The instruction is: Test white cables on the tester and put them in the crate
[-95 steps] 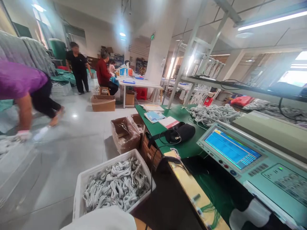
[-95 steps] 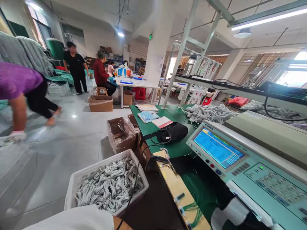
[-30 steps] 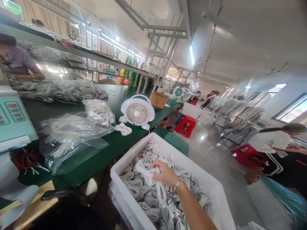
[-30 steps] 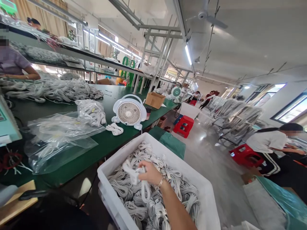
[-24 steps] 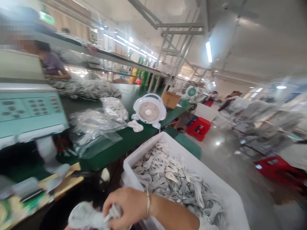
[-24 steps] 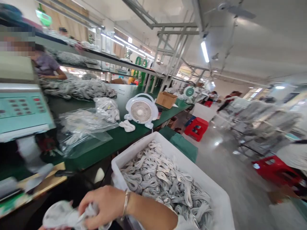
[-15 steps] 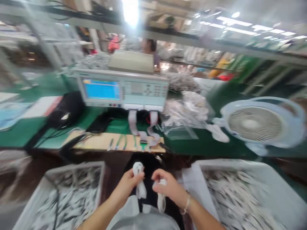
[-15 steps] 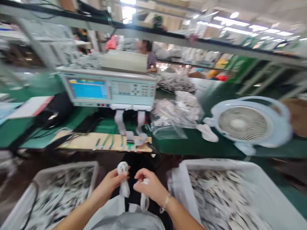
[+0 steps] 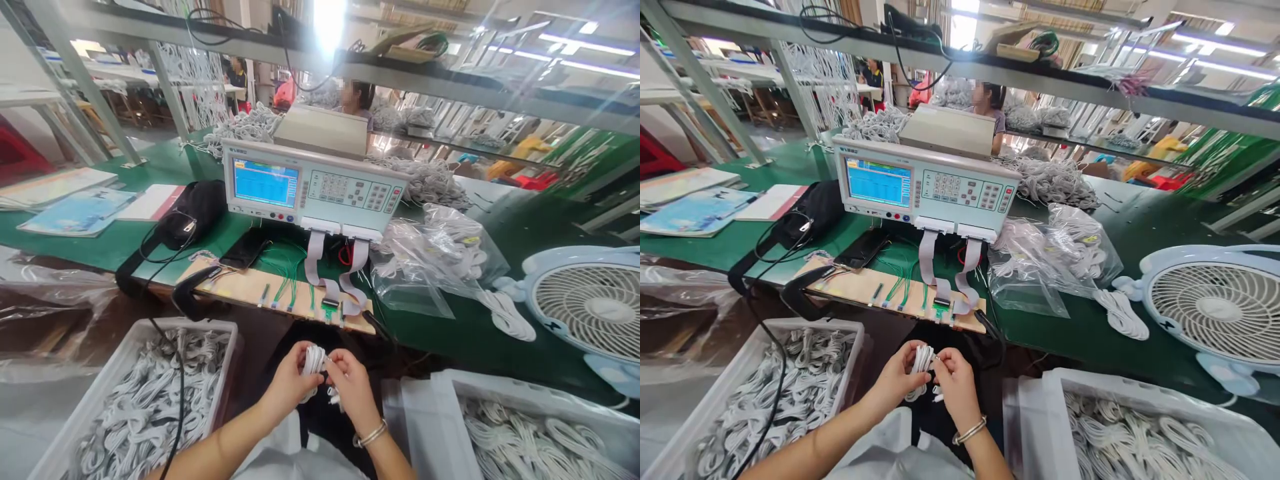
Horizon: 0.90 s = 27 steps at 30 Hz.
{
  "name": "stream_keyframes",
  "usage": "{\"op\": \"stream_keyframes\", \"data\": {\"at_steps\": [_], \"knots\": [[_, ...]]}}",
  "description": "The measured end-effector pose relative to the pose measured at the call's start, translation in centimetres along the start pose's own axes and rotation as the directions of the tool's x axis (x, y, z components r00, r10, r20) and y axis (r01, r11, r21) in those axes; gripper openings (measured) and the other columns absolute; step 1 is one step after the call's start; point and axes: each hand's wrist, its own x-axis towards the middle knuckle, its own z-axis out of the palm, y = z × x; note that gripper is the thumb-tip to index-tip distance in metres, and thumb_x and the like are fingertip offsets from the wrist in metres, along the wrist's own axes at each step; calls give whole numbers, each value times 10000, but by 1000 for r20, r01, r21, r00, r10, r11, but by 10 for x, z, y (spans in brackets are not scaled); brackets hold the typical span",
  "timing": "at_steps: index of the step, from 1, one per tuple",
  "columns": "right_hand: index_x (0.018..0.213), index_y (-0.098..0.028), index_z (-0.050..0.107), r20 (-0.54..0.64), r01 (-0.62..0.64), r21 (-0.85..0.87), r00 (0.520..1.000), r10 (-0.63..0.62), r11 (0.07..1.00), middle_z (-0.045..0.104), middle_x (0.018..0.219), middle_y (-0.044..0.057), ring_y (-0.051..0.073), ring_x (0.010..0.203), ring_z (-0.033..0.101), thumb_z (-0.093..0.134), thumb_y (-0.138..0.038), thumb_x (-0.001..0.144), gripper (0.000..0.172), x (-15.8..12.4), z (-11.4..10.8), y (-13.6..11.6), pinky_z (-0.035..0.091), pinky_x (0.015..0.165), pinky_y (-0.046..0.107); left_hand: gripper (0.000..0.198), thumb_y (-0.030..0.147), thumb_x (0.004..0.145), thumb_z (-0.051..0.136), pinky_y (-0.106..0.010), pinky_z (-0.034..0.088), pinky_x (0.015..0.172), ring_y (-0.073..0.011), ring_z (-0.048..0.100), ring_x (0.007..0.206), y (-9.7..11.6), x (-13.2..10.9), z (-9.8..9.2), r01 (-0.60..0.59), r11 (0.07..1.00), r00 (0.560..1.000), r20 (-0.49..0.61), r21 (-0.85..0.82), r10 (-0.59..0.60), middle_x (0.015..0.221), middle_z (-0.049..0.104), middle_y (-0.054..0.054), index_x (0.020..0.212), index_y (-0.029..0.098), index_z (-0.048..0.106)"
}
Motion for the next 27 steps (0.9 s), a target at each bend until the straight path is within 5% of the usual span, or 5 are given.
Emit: {"op": "stream_keyframes", "data": {"at_steps": [5,9,12,21,27], "knots": [[680,-163,511,-62,-34,83,997,39,996,463,466,-46,105,431,436,553,-373,691,214,-1,-5,11,322,418,207,532,234,515,718,-246,395,722,-165,532,813,8,-10,7,62,985,998,23,-160,-59,908,593,-57,991,165,490],[675,-154,520,-94,-30,109,995,40,994,486,491,-28,108,449,441,523,-326,707,175,-4,-12,5,326,421,209,356,474,676,533,-239,392,670,-132,532,705,21,-15,10,178,957,979,135,-228,-150,766,587,-45,757,129,556],[675,-142,549,-60,-26,119,998,34,993,513,510,-17,108,455,452,538,-294,698,154,-6,-14,1,339,429,210,340,441,595,628,-206,362,545,-84,474,541,22,-10,10,274,949,952,187,-157,-244,617,534,3,669,121,540],[755,-151,585,42,90,45,995,-92,995,579,607,-2,132,553,525,533,-371,738,226,9,-26,-5,400,496,214,297,408,611,617,-176,337,498,-64,426,514,29,5,22,100,987,994,-35,-129,-106,587,492,37,697,144,510],[809,-127,639,26,62,29,998,-63,998,648,662,49,196,627,584,581,-418,689,320,32,-39,-11,452,557,270,295,399,589,627,-171,363,475,-78,466,528,37,18,22,188,972,980,87,-138,-177,586,511,16,683,144,515]]}}
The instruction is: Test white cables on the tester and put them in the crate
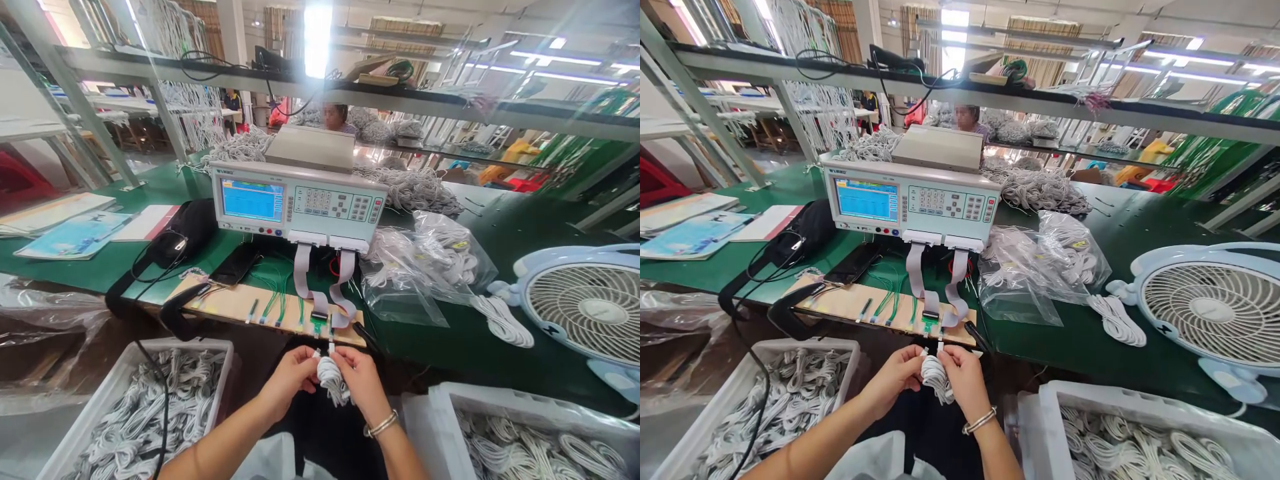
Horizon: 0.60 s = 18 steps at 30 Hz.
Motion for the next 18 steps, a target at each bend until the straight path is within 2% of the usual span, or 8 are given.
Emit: {"op": "stream_keyframes", "data": {"at_steps": [4,9,14,18], "knots": [[874,-131,643,-12,9,-25,1000,-9,1000,657,690,53,203,645,585,559,-397,719,320,2,-1,-1,458,576,282,285,384,599,629,-166,375,472,-60,454,488,7,5,-3,75,995,996,52,-60,-72,556,507,22,680,142,503],[874,-139,650,-33,17,-21,999,-18,1000,657,688,48,194,636,575,565,-370,720,289,0,0,-3,453,581,281,280,352,584,650,-171,381,469,-59,457,465,13,5,-4,122,991,992,25,-60,-120,529,515,19,642,142,475],[745,-133,662,-71,-64,173,994,77,983,641,605,36,175,540,562,649,-422,620,315,4,9,-2,447,506,266,257,326,586,644,-164,381,464,-50,440,460,11,6,-7,86,990,996,16,-113,-85,525,496,30,616,146,464],[780,-124,647,-103,-51,236,992,78,970,642,626,49,184,558,575,585,-499,655,400,4,17,3,453,506,271,223,287,585,635,-144,364,453,-40,431,472,9,8,-5,72,984,997,-14,-162,-76,551,492,25,610,139,470]]}}
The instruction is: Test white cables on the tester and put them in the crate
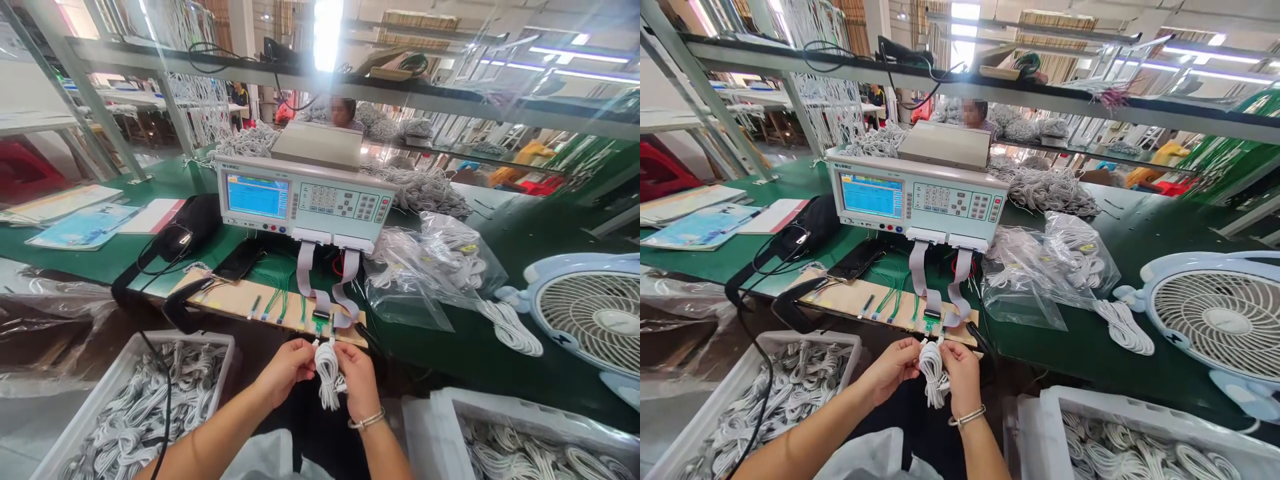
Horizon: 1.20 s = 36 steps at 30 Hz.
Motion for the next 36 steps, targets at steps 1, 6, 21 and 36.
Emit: {"op": "stream_keyframes", "data": {"at_steps": [1,6,21,36], "knots": [[786,-129,648,-5,9,5,1000,-9,1000,645,639,47,187,580,579,589,-493,655,392,-1,-1,1,456,526,272,223,282,578,640,-145,360,451,-40,430,467,0,0,2,-5,1000,1000,-21,-4,5,544,490,26,604,137,472],[814,-147,635,33,75,-78,997,-73,994,653,695,46,191,669,584,624,-387,672,279,-8,-14,-4,453,605,269,266,315,560,656,-158,349,453,-43,427,444,-4,2,11,-93,995,986,-144,-26,88,502,477,38,562,139,456],[822,-135,630,88,9,-65,996,-3,998,585,586,5,124,532,503,591,-391,694,289,-11,-16,-2,387,487,218,288,346,556,685,-161,332,473,-39,409,453,-14,2,16,-175,973,969,-201,-151,143,516,480,37,589,127,501],[751,-177,667,292,-38,-112,954,70,993,605,610,30,166,565,533,600,-546,602,403,21,-17,-9,447,629,274,444,516,646,532,-175,251,433,-43,324,429,2,15,11,-109,994,994,11,-9,109,538,435,13,765,101,635]]}}
